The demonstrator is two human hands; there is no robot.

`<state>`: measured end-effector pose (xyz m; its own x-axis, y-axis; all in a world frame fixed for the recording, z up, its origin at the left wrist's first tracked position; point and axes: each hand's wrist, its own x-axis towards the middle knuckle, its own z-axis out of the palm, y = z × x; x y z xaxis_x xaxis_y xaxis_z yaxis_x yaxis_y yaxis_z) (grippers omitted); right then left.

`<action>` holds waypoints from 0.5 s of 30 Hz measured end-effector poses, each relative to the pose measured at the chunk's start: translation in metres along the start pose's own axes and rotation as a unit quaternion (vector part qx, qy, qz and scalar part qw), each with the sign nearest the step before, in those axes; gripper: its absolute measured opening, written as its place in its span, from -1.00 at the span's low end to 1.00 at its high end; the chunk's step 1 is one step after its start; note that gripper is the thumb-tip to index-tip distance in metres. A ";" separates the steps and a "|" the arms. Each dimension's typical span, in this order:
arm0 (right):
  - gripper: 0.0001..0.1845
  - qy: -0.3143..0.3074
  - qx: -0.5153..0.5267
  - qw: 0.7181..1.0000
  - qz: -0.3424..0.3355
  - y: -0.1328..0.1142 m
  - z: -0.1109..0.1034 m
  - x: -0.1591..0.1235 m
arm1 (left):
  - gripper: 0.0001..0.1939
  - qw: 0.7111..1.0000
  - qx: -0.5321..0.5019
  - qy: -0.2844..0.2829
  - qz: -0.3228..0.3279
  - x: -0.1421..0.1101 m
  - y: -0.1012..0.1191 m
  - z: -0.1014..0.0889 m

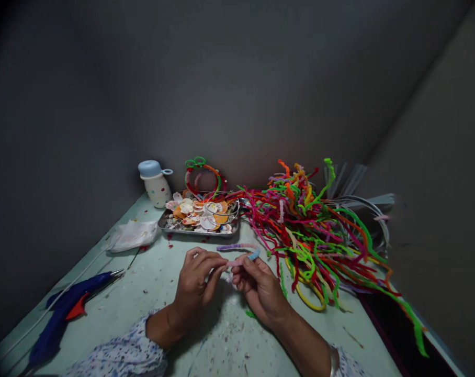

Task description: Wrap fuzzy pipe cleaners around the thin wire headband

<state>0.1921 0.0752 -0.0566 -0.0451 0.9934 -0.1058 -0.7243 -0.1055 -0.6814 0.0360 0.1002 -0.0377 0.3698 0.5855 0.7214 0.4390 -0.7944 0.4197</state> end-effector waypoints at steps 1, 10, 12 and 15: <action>-0.85 -0.001 -0.003 1.000 0.000 0.000 0.000 0.000 | -0.88 1.000 0.000 -0.005 -0.003 0.000 0.000 0.000; -0.80 -0.019 -0.039 0.999 -0.018 0.002 0.001 -0.002 | -0.89 0.998 -0.035 -0.037 -0.021 0.003 0.002 -0.001; -0.80 -0.005 -0.053 0.998 -0.021 0.002 0.002 -0.002 | -0.90 0.998 -0.045 -0.043 -0.028 0.003 0.002 0.000; -0.77 0.014 -0.061 0.998 -0.025 0.002 0.002 -0.001 | -0.92 0.995 -0.063 -0.047 -0.056 0.003 0.000 0.003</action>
<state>0.1891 0.0737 -0.0566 0.0104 0.9961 -0.0881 -0.6353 -0.0615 -0.7698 0.0397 0.1022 -0.0366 0.4020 0.6788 0.6145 0.3782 -0.7343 0.5637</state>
